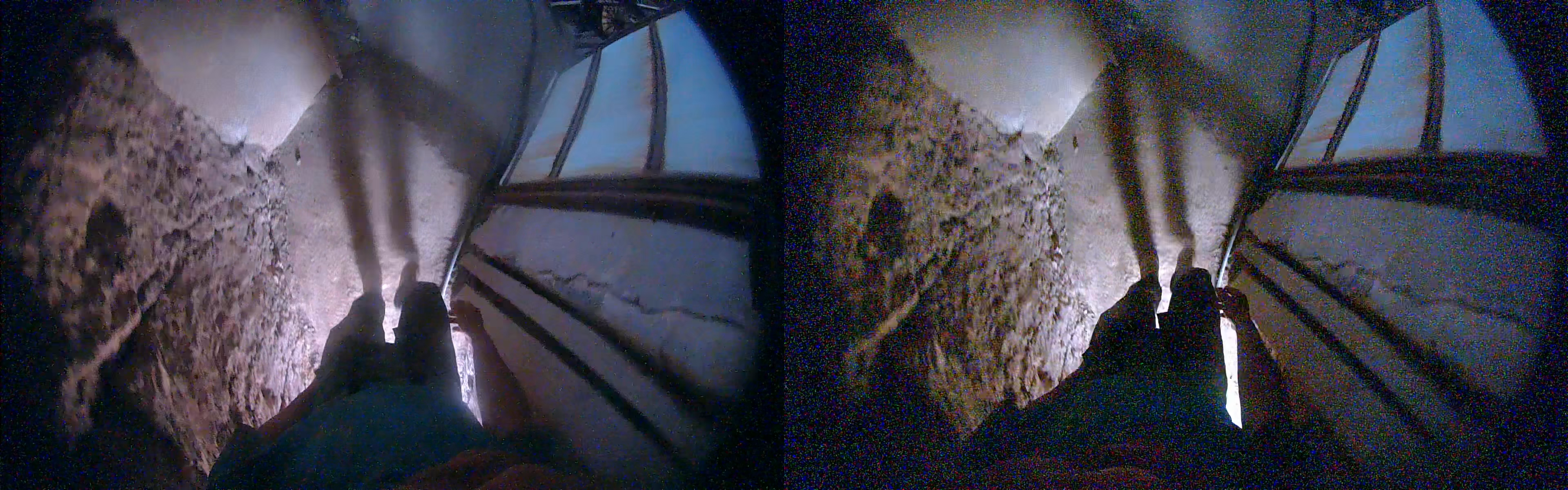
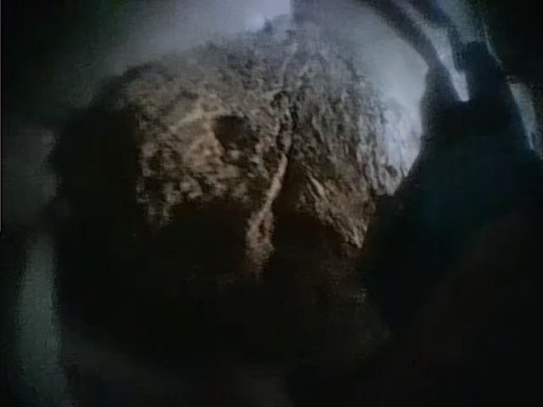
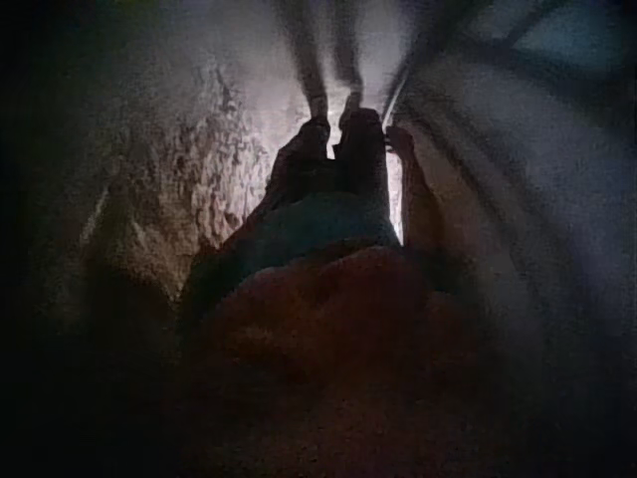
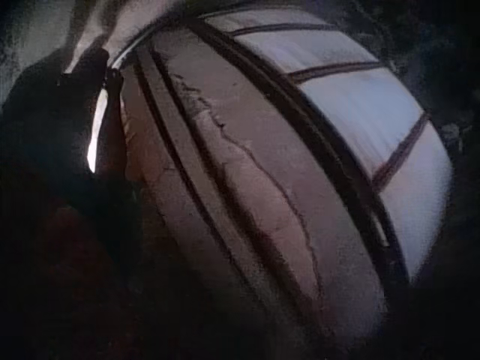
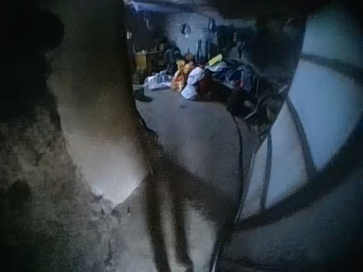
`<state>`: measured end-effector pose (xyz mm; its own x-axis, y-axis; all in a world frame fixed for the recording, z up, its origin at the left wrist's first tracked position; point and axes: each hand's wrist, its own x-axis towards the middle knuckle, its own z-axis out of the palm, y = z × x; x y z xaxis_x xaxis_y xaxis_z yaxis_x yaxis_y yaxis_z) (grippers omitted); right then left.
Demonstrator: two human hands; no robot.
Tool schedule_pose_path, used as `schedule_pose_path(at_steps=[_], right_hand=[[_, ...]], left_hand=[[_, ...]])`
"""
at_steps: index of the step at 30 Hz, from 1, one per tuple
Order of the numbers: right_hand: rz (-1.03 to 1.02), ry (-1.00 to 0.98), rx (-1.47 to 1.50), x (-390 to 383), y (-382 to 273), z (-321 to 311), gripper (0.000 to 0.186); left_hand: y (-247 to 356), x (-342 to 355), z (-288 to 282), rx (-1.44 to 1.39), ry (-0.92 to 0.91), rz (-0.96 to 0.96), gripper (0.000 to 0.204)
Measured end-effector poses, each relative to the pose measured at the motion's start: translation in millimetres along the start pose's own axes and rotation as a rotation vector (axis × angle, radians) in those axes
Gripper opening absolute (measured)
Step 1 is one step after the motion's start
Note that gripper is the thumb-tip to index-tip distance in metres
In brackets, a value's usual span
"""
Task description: The person walks through a greenhouse and a cluttered workshop to retrieve a pair of pliers. They then return to a blue hose and use the pliers to tighten a fitting on the hose connection.
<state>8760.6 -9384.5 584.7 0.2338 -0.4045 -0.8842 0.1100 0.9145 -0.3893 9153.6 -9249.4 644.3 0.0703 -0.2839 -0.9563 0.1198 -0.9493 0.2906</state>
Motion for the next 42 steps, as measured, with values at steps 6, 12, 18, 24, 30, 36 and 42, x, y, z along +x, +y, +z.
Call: schedule_pose_path(at_steps=[6,12,18,24,30,36,42], right_hand=[[0.201,0.296,-0.429,32,-140,-1,0.035],[0.164,0.198,-0.435,47,-365,41,0.022],[-0.109,0.179,-0.308,84,-635,96,0.016],[-0.293,0.151,-0.223,87,-812,150,0.016],[-0.152,0.292,0.115,95,-817,78,0.019],[0.134,0.385,-0.628,89,-892,93,0.024],[0.111,0.26,-0.874,198,-1020,65,0.022]], left_hand=[[179,20,18,0.014,-0.002,0.051,0.033],[343,11,13,0.019,0.065,0.081,0.032],[420,21,-48,0.172,0.058,0.078,0.031],[561,71,-70,0.101,0.055,0.187,0.028],[821,61,-32,-0.26,0.053,0.118,0.032],[959,117,-37,-0.297,0.068,0.166,0.042],[1039,158,-16,-0.172,0.223,0.102,0.045]])
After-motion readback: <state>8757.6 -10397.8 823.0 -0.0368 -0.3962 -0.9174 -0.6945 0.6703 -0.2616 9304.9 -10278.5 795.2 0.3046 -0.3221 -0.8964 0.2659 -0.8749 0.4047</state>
